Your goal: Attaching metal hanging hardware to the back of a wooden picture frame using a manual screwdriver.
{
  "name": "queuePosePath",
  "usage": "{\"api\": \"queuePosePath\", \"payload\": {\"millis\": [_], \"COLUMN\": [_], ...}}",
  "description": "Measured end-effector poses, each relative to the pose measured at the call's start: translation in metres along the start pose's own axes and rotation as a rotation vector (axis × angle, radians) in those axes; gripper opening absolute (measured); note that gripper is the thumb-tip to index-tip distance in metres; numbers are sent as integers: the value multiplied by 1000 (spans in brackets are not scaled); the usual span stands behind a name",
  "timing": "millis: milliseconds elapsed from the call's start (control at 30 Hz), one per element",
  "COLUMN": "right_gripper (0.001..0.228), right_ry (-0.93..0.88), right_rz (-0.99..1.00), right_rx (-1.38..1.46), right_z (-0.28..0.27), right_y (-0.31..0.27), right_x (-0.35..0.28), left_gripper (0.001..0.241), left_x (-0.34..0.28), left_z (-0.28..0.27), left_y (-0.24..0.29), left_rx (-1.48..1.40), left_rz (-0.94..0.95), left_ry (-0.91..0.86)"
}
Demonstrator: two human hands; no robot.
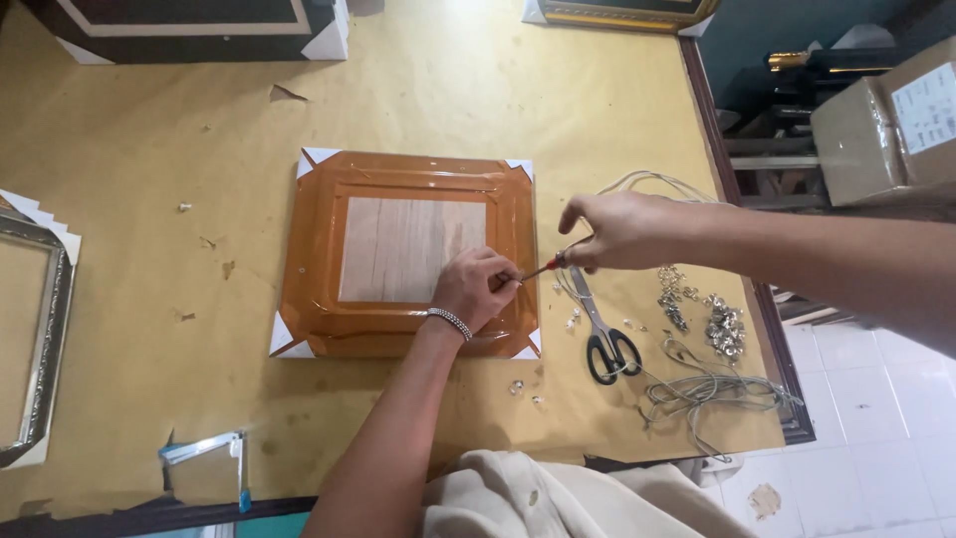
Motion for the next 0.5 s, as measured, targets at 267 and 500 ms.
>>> {"api": "queuePosePath", "payload": {"millis": [267,500], "right_gripper": [27,20], "right_ry": [375,-40], "right_rz": [-946,-159], "right_rx": [-798,240], "right_z": [14,18], "right_y": [-40,-8], "right_x": [-39,1], "left_gripper": [9,9], "left_x": [0,-1], "left_z": [3,13], "left_y": [-2,-7], "left_rx": [9,26], "left_rz": [29,42], "left_ry": [26,21]}}
Point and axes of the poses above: each hand's wrist, its own x-axis towards the middle knuckle, its own z-axis out of the palm, y = z × x, the point moved 8 cm from there along x, towards the middle knuckle, and after that the axes turned 9 degrees about z, right-handed, at the moved point
